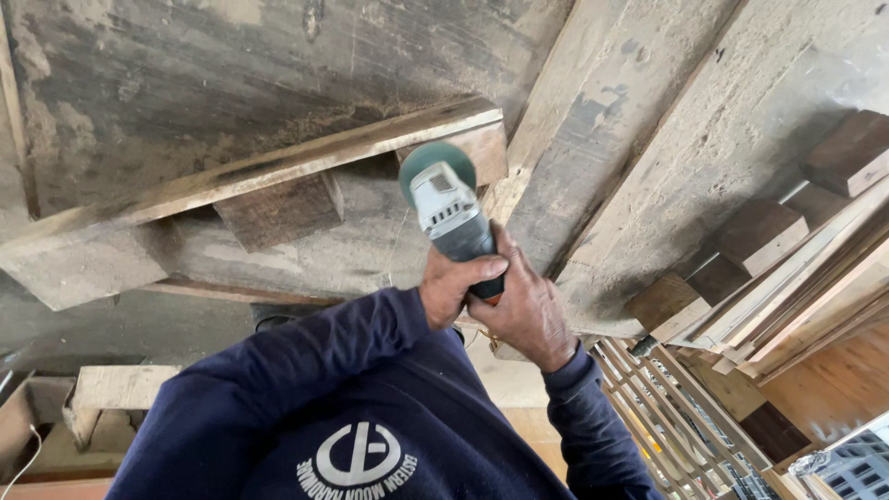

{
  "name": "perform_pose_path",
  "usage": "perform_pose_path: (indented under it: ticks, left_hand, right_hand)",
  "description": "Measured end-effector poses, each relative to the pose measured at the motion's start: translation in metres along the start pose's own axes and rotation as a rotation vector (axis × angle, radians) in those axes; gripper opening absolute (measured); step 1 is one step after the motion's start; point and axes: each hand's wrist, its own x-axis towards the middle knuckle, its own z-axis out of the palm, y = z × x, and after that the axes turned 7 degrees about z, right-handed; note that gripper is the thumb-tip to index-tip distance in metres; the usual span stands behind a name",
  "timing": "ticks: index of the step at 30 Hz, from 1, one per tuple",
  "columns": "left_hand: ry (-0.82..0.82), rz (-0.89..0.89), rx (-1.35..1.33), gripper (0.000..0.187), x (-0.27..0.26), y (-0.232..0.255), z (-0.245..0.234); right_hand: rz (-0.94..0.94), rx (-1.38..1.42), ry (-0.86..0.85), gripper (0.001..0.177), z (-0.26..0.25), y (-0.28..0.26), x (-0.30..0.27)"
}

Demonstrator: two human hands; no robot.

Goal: The person uses an angle grinder to smooth the surface of a wooden pallet. They move the tool across the wood, generating sparks, and briefly pause to wipe the surface with their hand before resuming the grinding process.

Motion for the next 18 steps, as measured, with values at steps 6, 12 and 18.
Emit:
perform_pose_path:
  ticks: [6,12,18]
  left_hand:
    - [-0.068,-0.068,0.019,0.040,0.022,-0.018,0.010]
    - [-0.096,-0.134,0.021,0.040,0.035,-0.021,0.020]
    - [0.059,-0.012,0.012,0.045,-0.007,0.003,-0.015]
  right_hand:
    - [0.288,0.057,-0.025,0.103,-0.009,0.009,0.003]
    - [0.175,-0.002,0.181,0.101,-0.011,0.010,-0.003]
    - [0.019,0.010,0.027,0.100,0.022,-0.003,0.000]
